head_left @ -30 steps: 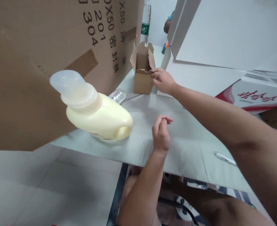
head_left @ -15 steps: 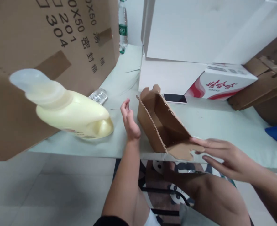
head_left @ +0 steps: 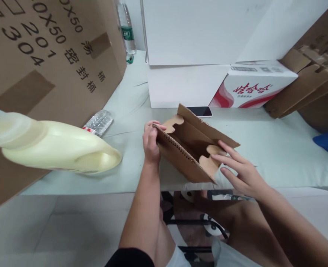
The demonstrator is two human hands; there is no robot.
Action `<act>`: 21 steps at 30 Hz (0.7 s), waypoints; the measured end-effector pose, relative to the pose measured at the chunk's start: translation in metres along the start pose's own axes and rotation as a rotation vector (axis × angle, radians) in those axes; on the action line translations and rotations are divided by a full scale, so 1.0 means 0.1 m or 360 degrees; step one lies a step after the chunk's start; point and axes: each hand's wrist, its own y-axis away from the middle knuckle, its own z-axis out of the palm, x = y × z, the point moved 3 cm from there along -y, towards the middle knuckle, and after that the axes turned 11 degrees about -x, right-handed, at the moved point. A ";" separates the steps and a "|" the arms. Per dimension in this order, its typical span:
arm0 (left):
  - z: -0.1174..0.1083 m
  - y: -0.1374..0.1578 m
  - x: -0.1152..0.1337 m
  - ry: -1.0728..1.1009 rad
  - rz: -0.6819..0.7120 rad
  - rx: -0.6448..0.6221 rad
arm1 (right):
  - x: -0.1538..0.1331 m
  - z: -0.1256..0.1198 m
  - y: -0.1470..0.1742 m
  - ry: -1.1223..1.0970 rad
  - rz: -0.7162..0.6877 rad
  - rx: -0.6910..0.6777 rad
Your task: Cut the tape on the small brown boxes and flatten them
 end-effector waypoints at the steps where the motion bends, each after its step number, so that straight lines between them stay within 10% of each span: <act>1: 0.00 -0.01 -0.01 -0.0030 0.0032 -0.0029 | 0.01 0.05 -0.06 -0.0014 0.0002 0.0062; 8: 0.00 -0.02 -0.05 -0.0159 0.0016 -0.0109 | 0.18 0.29 -0.18 -0.0033 0.0179 0.0839; 21: 0.19 0.25 0.09 -0.0911 0.0334 -0.0323 | 0.07 0.24 0.08 -0.0597 -0.0034 0.0575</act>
